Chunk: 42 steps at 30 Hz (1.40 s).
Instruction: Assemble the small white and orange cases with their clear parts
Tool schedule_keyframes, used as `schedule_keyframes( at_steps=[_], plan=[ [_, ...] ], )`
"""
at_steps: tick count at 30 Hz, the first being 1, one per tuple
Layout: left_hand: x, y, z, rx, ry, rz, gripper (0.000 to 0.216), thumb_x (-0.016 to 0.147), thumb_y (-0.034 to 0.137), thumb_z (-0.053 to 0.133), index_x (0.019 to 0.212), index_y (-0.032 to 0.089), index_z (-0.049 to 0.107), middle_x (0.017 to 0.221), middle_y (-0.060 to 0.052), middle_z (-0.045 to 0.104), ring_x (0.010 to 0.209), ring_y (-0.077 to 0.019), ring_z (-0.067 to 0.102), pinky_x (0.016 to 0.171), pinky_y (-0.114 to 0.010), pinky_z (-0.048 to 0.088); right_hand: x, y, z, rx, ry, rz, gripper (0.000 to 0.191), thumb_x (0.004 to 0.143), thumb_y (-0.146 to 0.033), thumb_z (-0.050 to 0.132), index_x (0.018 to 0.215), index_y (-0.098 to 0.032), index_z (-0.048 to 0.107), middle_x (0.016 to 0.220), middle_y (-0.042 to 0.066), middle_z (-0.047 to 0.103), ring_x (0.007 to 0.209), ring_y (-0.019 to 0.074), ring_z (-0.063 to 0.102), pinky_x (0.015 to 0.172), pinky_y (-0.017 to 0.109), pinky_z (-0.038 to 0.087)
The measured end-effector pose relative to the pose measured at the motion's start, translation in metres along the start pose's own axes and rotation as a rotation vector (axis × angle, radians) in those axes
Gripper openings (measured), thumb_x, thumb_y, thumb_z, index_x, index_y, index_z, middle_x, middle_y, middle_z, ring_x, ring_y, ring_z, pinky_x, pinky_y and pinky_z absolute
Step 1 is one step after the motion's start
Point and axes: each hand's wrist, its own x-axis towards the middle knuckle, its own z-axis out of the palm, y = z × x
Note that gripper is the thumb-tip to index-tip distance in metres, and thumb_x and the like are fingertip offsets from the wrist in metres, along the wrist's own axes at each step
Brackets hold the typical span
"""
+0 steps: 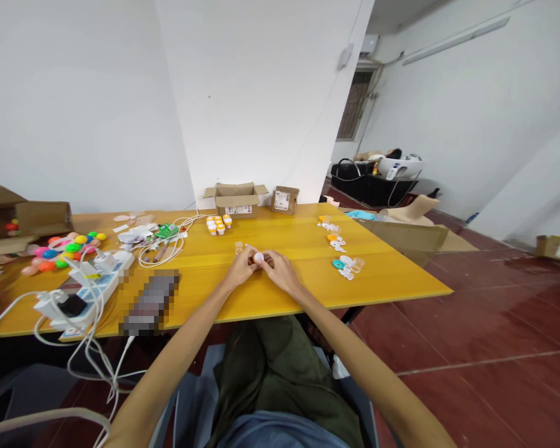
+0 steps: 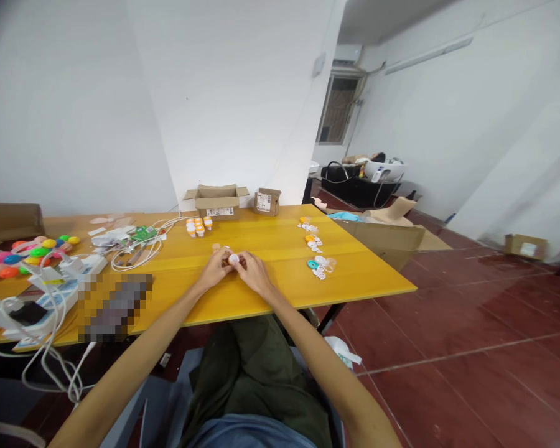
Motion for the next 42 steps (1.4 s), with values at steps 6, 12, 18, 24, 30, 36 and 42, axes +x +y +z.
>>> schedule_keyframes(
  at_steps=[6,12,18,24,30,36,42],
  plan=[
    [-0.001,-0.002,0.000,-0.016,-0.022,-0.002,0.022,0.074,0.014,0.063,0.093,0.022,0.055,0.070,0.006,0.061,0.068,-0.0139,0.059,0.069,-0.026,0.047,0.000,0.001,0.000,0.011,-0.001,-0.006,0.015,0.093,-0.033,0.061,0.099,-0.024,0.070,0.096,0.005,0.076,0.086,0.0203,0.071,0.081,0.032,0.053],
    [0.000,-0.005,0.000,-0.066,-0.026,0.032,0.024,0.074,0.015,0.065,0.094,0.022,0.053,0.070,0.006,0.062,0.065,-0.0136,0.058,0.065,-0.025,0.045,0.000,0.001,0.001,0.033,0.001,-0.006,0.014,0.089,-0.025,0.062,0.101,-0.023,0.069,0.097,0.005,0.076,0.087,0.0200,0.070,0.082,0.033,0.053],
    [-0.001,-0.006,0.001,-0.033,-0.030,-0.014,0.025,0.075,0.018,0.067,0.096,0.022,0.055,0.071,0.006,0.063,0.067,-0.0144,0.059,0.066,-0.026,0.046,0.001,0.005,0.003,0.141,0.002,0.006,0.015,0.087,-0.027,0.063,0.099,-0.023,0.070,0.096,0.004,0.076,0.085,0.0199,0.072,0.081,0.033,0.056],
    [-0.001,0.002,0.000,0.015,-0.004,0.028,0.021,0.074,0.016,0.068,0.092,0.022,0.059,0.077,0.003,0.065,0.073,-0.0148,0.061,0.072,-0.027,0.049,0.002,0.010,0.003,0.281,0.003,0.049,0.017,0.085,-0.033,0.064,0.096,-0.022,0.071,0.095,0.005,0.077,0.085,0.0204,0.072,0.081,0.034,0.058],
    [0.000,0.007,0.000,0.020,0.034,0.037,0.017,0.073,0.017,0.072,0.087,0.021,0.062,0.081,0.001,0.066,0.077,-0.0156,0.062,0.077,-0.029,0.050,0.004,0.016,0.004,0.390,0.006,0.101,0.021,0.080,-0.037,0.070,0.094,-0.022,0.069,0.093,0.004,0.077,0.086,0.0206,0.073,0.082,0.035,0.059],
    [0.001,0.004,0.001,-0.053,0.062,0.012,0.019,0.073,0.019,0.075,0.087,0.020,0.063,0.081,0.001,0.067,0.078,-0.0155,0.063,0.076,-0.028,0.050,0.009,0.022,0.004,0.591,-0.038,0.159,0.028,0.078,-0.044,0.071,0.094,-0.022,0.068,0.095,0.006,0.076,0.085,0.0205,0.073,0.077,0.034,0.059],
    [0.002,0.002,0.001,0.001,0.061,0.046,0.021,0.074,0.016,0.073,0.092,0.020,0.064,0.083,0.001,0.066,0.078,-0.0147,0.061,0.073,-0.027,0.049,0.011,0.025,0.003,0.727,-0.024,0.194,0.032,0.069,-0.048,0.079,0.086,-0.022,0.069,0.089,0.005,0.076,0.080,0.0201,0.071,0.076,0.034,0.059]
  ],
)
